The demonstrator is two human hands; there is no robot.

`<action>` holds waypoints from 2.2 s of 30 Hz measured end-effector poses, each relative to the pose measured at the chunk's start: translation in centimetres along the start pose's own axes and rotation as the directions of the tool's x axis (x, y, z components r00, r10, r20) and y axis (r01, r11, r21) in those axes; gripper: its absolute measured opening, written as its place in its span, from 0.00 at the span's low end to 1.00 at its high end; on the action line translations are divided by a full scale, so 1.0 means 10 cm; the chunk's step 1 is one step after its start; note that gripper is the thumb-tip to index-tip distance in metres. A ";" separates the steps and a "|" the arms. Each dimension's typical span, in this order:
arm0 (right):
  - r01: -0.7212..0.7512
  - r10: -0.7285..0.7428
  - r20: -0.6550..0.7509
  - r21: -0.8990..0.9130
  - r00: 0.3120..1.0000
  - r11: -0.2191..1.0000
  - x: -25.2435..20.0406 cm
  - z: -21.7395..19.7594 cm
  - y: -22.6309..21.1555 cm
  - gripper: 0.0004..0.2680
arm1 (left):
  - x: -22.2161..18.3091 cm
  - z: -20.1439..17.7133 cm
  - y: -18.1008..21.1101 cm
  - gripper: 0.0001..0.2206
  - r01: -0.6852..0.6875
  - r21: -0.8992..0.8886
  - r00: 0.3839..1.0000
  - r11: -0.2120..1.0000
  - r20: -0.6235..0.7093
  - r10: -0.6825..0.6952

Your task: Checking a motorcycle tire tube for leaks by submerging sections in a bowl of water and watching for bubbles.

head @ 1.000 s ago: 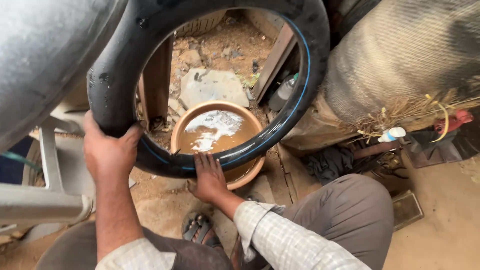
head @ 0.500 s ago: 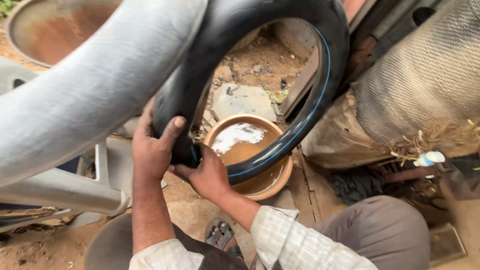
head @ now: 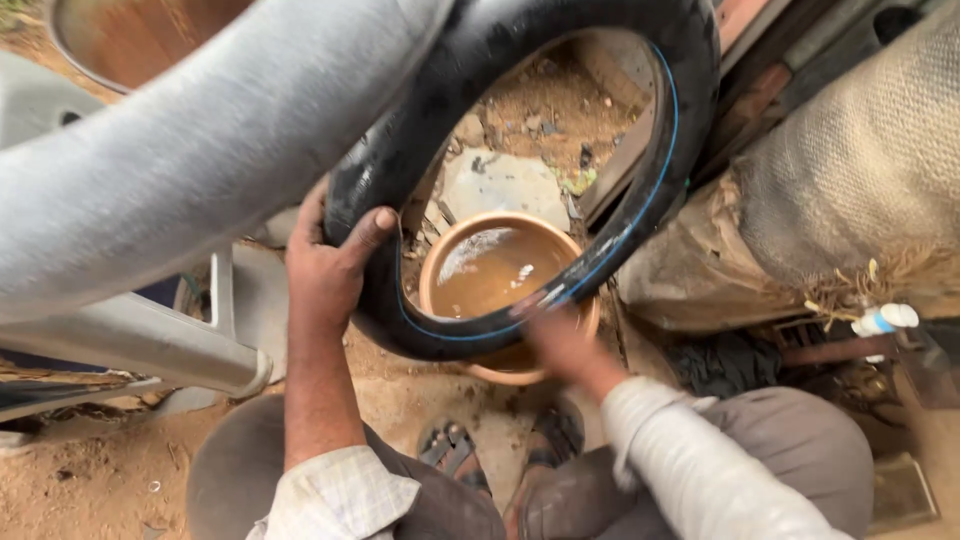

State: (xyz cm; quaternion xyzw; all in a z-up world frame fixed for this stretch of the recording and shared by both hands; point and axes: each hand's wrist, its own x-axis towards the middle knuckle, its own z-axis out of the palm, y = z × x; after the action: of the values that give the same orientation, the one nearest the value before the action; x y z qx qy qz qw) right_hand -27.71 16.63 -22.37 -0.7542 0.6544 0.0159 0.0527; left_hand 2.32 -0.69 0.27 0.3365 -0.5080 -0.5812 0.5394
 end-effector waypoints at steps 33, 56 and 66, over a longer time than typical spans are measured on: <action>0.044 0.097 -0.177 0.656 0.979 0.754 0.24 0.26 -1.20 0.32 | 0.04 0.15 -0.01 0.28 0.035 0.026 0.999 0.999 -0.006 -0.035; -0.132 0.268 0.053 -0.769 0.962 0.625 0.19 -0.79 0.81 0.25 | 0.07 0.18 0.04 0.28 0.049 0.062 0.999 0.997 -0.014 -0.049; -0.172 0.235 -0.035 0.578 0.971 0.798 0.77 -0.59 -1.38 0.32 | 0.01 0.06 -0.08 0.33 -0.204 0.126 0.978 0.971 -0.027 0.209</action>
State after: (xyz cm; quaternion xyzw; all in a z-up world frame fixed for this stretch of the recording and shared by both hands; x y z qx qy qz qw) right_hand -13.21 10.36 -16.42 -0.6286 0.7080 -0.2149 0.2395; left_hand 1.54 -0.73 -0.31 0.3259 -0.5642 -0.4828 0.5851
